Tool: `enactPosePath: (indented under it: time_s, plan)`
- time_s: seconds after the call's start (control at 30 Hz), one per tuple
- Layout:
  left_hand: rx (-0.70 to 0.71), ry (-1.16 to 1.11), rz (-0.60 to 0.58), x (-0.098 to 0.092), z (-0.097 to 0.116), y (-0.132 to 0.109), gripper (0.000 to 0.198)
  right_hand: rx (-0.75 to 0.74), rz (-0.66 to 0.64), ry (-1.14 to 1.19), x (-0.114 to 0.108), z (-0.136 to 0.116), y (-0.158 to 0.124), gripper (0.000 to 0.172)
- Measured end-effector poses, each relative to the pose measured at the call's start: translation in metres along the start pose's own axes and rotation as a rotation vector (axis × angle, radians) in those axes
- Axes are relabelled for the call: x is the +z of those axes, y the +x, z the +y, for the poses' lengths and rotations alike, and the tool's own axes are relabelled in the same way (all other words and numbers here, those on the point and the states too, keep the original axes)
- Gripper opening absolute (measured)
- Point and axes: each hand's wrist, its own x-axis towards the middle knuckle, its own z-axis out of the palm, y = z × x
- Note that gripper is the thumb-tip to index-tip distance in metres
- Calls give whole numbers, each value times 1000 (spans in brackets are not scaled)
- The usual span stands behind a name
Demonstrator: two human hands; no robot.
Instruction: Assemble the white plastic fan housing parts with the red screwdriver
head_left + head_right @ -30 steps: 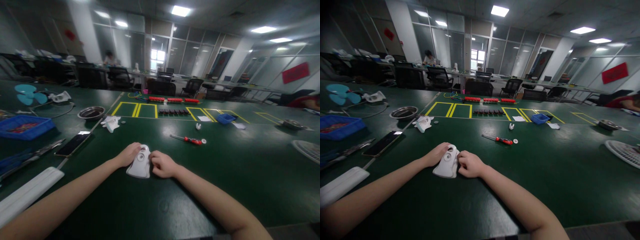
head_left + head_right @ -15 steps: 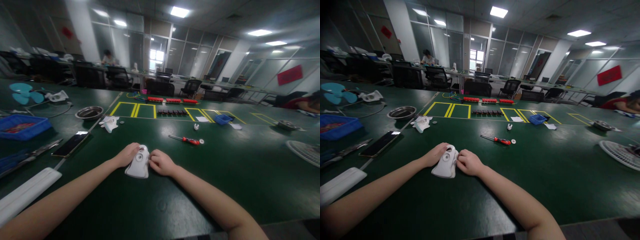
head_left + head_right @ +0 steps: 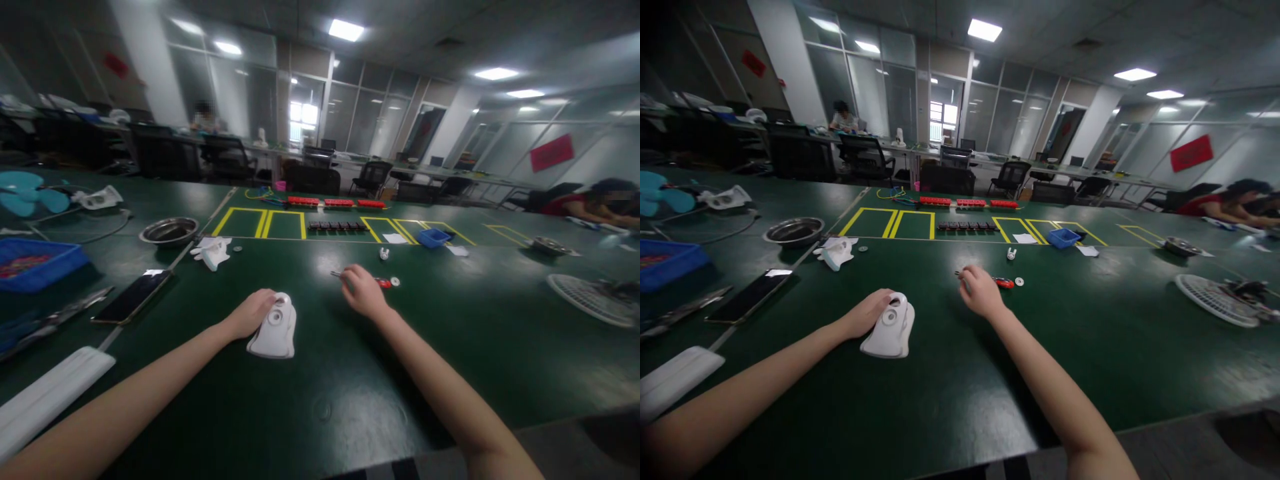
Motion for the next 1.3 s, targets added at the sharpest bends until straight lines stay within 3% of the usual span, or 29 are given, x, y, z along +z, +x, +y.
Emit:
enactPosePath:
  time_s: [0.1, 0.2, 0.27, 0.37, 0.63, 0.83, 0.93, 1.07, 1.2, 1.3]
  plan:
    - [-13, -11, -6, 0, -1, 0, 55, 243, 35, -122, -21, 56, -7, 20]
    - [-15, -13, -1, 0, -1, -1, 55, 356, -175, -225, -28, 94, -20, 37]
    - [-20, -11, 4, -1, 1, -2, 55, 337, -320, -261, -26, 107, -26, 37]
    - [-25, -20, -6, -3, 5, -3, 54, 275, -404, -269, -19, 114, -25, 34]
    - [-19, -31, 0, -6, 13, -4, 56, 225, -409, -226, 8, 114, 21, 36]
    - [5, -1, 0, -8, 15, -5, 56, 477, -186, -337, 24, 134, 45, 41]
    - [32, 16, 10, -8, 15, -5, 56, 630, -138, -397, 21, 158, 45, 43]
    - [30, 16, 12, -9, 14, -5, 57, 765, -206, -385, 12, 185, 34, 42]
    - [29, 7, 0, -10, 15, -5, 57, 731, -271, -305, 0, 193, 18, 30]
    - [43, 6, -5, -11, 16, -5, 57, 677, -237, -262, -15, 187, 4, 24]
